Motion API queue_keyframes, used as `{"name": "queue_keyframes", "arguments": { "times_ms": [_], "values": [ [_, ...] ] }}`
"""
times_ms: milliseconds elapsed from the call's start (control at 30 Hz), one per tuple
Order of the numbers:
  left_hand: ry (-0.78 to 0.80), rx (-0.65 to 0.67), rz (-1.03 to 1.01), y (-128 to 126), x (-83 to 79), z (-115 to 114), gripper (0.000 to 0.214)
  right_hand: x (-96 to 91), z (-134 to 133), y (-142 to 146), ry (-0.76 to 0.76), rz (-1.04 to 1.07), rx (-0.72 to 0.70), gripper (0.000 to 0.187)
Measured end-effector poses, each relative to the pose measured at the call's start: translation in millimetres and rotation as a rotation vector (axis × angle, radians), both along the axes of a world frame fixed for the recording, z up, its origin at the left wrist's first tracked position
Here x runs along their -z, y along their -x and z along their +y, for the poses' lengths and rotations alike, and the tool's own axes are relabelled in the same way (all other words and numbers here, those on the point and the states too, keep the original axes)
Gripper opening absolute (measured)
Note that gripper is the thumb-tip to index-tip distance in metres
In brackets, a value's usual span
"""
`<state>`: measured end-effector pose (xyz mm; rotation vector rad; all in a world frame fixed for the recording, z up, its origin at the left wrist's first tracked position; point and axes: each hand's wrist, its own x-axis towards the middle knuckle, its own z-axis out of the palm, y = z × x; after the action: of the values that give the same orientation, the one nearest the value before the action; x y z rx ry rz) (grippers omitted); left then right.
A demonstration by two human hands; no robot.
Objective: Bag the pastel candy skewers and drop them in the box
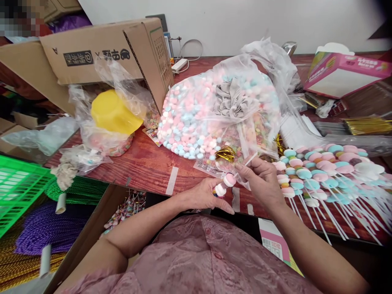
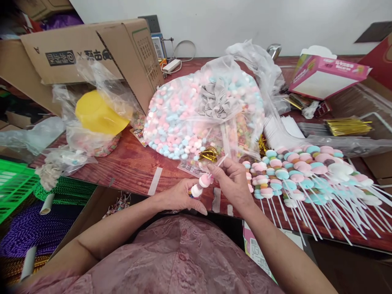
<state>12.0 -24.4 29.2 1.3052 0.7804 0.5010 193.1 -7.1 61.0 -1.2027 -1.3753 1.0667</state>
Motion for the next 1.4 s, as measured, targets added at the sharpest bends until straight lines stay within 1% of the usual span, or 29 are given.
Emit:
{"name": "queue_keyframes", "arguments": {
  "times_ms": [100,167,233,300,333,433,533,600,733,800,900,1000,1067,1133,1200,1267,1400],
  "values": [
    [0.001,-0.027,-0.007,2,-4.6,-2,0.058,6.4,3,-2,-0.052,-0.032,0.14,0.037],
    [-0.005,-0.038,0.009,3,-9.5,-4,0.062,7.6,4,-4,-0.103,-0.103,0.166,0.037],
    [-0.012,-0.037,0.038,3,-12.5,-5,0.067,7.1,4,-4,-0.145,-0.164,0.153,0.038],
    [-0.043,-0.054,0.046,2,-11.1,-5,0.071,5.5,3,-3,-0.142,-0.167,0.11,0.036],
    [-0.067,-0.071,0.042,2,-8.5,-4,0.073,4.5,2,-3,-0.111,-0.14,0.079,0.035],
    [-0.106,-0.12,0.027,3,4.1,0,0.079,1.2,-2,-3,0.059,0.012,-0.063,0.033],
    [-0.063,-0.097,0.028,5,13.1,5,0.084,-0.8,-4,-4,0.167,0.164,-0.169,0.032],
    [-0.061,-0.059,0.02,5,12.7,6,0.085,-0.3,-3,-4,0.186,0.225,-0.201,0.032],
    [-0.124,0.024,-0.025,1,3.8,5,0.082,3.5,0,0,0.196,0.258,-0.224,0.034],
    [-0.143,0.039,-0.023,-1,1.2,5,0.084,5.7,1,3,0.172,0.223,-0.21,0.037],
    [-0.182,0.002,-0.018,0,0.5,8,0.097,10.0,0,4,0.124,0.178,-0.149,0.037],
    [-0.232,0.002,-0.019,10,-2.5,15,0.119,16.7,-2,0,0.111,0.268,-0.07,0.026],
    [-0.216,0.041,0.041,20,-6.3,19,0.133,22.2,-3,-5,0.125,0.353,-0.025,0.021],
    [-0.17,0.072,0.12,31,-9.1,22,0.138,28.2,-4,-8,0.138,0.408,0.009,0.02],
    [-0.136,0.094,0.168,39,-9.0,23,0.135,34.0,-5,-9,0.136,0.428,0.025,0.02],
    [-0.079,0.125,0.183,44,-6.3,22,0.126,39.0,-7,-9,0.122,0.429,0.034,0.02],
    [0.156,0.212,0.174,45,1.3,16,0.097,43.9,-9,-7,0.106,0.444,0.018,0.019]
  ]
}}
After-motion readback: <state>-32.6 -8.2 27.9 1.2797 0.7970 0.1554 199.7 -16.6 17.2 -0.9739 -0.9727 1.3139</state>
